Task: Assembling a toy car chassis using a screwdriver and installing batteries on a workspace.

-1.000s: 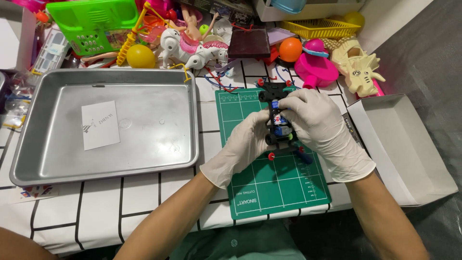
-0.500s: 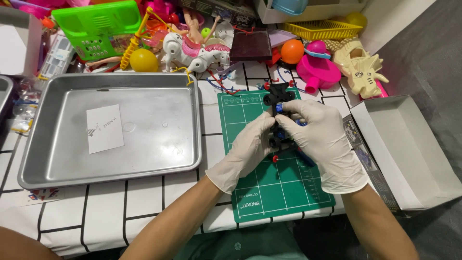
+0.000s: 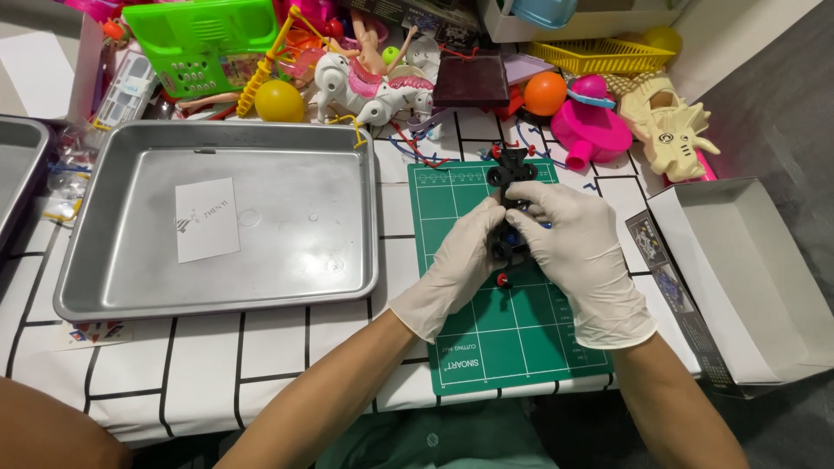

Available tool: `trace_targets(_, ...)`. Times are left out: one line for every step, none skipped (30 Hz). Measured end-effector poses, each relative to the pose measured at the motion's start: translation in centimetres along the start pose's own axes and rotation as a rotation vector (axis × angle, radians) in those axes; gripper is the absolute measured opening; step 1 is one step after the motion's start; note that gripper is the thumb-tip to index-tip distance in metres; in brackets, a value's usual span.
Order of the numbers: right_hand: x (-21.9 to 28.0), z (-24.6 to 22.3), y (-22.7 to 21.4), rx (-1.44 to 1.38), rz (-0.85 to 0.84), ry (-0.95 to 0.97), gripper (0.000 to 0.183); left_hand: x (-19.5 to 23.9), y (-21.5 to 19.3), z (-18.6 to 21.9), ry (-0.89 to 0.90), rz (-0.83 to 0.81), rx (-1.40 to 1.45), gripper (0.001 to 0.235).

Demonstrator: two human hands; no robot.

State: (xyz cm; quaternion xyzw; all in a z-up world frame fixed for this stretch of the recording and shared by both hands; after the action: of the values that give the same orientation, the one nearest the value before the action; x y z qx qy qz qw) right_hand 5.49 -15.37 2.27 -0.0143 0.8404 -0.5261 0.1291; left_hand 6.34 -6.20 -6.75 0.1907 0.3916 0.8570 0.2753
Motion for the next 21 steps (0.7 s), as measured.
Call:
trace_targets(-0.1, 0.2, 0.2, 0.002, 0.002, -0.001, 0.025, 0.0, 0.1, 0.0, 0.001, -0.002, -0.001, 0.067)
trace_targets(-0.2, 0.3, 0.6, 0.052, -0.006, 0.010, 0.025, 0.1, 0.1, 0.0, 0.006, 0.000, -0.023, 0.065)
trace_targets(-0.3, 0.4, 1.0, 0.103, -0.014, 0.020, 0.026, 0.2, 0.1, 0.0, 0.011, 0.002, -0.046, 0.064)
trace_targets(-0.2, 0.2, 1.0, 0.104, -0.010, 0.019, 0.026, -0.2, -0.2, -0.3, 0.013, -0.001, -0.048, 0.064)
trace_targets(-0.1, -0.1, 1.0, 0.136, -0.006, 0.024, 0.025, -0.4, -0.5, -0.6, 0.031, 0.009, -0.014, 0.061)
trace_targets(0.0, -0.4, 1.1, 0.167, -0.005, 0.029, 0.024, -0.6, -0.9, -0.8, 0.048, 0.022, 0.021, 0.059)
trace_targets(0.1, -0.9, 0.9, 0.168, -0.005, 0.027, 0.024, -0.6, -0.8, -0.8, 0.050, 0.021, 0.022, 0.059)
trace_targets(0.2, -1.4, 0.7, 0.151, -0.005, 0.030, 0.023, -0.5, -0.8, -0.8, 0.046, 0.039, 0.020, 0.059)
trace_targets(0.2, -1.9, 0.5, 0.133, -0.005, 0.033, 0.023, -0.4, -0.9, -0.8, 0.043, 0.056, 0.019, 0.058)
trace_targets(0.2, -1.7, 0.7, 0.135, -0.004, 0.032, 0.023, -0.1, -0.3, -0.3, 0.044, 0.055, 0.019, 0.058)
trace_targets(0.1, -1.5, 0.9, 0.170, -0.002, 0.027, 0.023, 0.2, 0.0, 0.0, 0.030, 0.080, 0.012, 0.058)
trace_targets(0.2, -1.1, 1.0, 0.207, 0.002, 0.027, 0.022, 0.4, 0.5, 0.3, 0.013, 0.102, 0.004, 0.059)
trace_targets(0.0, -1.0, 1.2, 0.210, 0.004, 0.031, 0.022, 0.0, 0.1, 0.0, 0.010, 0.097, 0.005, 0.059)
trace_targets(0.0, -1.1, 1.5, 0.250, 0.003, 0.013, 0.020, -0.3, -0.3, -0.3, 0.015, 0.106, 0.007, 0.058)
trace_targets(-0.1, -1.2, 1.9, 0.289, 0.001, -0.005, 0.018, -0.6, -0.7, -0.7, 0.020, 0.115, 0.009, 0.058)
trace_targets(-0.1, -1.3, 1.9, 0.291, 0.000, -0.005, 0.018, -0.3, -0.4, -0.4, 0.021, 0.114, 0.012, 0.058)
trace_targets(-0.1, -1.6, 1.9, 0.307, -0.003, -0.012, 0.018, -0.1, -0.2, -0.2, 0.022, 0.121, 0.016, 0.059)
trace_targets(-0.1, -1.8, 1.9, 0.322, -0.007, -0.019, 0.018, 0.3, 0.0, 0.1, 0.024, 0.130, 0.020, 0.061)
trace_targets(-0.1, -1.8, 1.9, 0.322, -0.008, -0.021, 0.018, 0.1, -0.2, 0.0, 0.025, 0.131, 0.021, 0.061)
trace_targets(-0.1, -1.7, 1.9, 0.289, -0.009, -0.024, 0.018, -0.1, -0.4, -0.1, 0.026, 0.130, 0.009, 0.059)
trace_targets(-0.1, -1.6, 1.9, 0.255, -0.010, -0.028, 0.018, -0.3, -0.6, -0.2, 0.028, 0.129, -0.003, 0.058)
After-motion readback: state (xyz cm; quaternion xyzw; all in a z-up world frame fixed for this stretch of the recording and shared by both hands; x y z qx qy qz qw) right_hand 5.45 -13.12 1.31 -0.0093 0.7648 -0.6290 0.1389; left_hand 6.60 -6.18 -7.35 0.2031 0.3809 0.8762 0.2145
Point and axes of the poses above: each hand's wrist, its own x-axis away from the middle knuckle, its own y-axis out of the palm, z = x × y, the point moved 8 cm from there along -x, towards the middle knuckle, and after that the axes turned 12 degrees about -z, right-handed, at the moved point
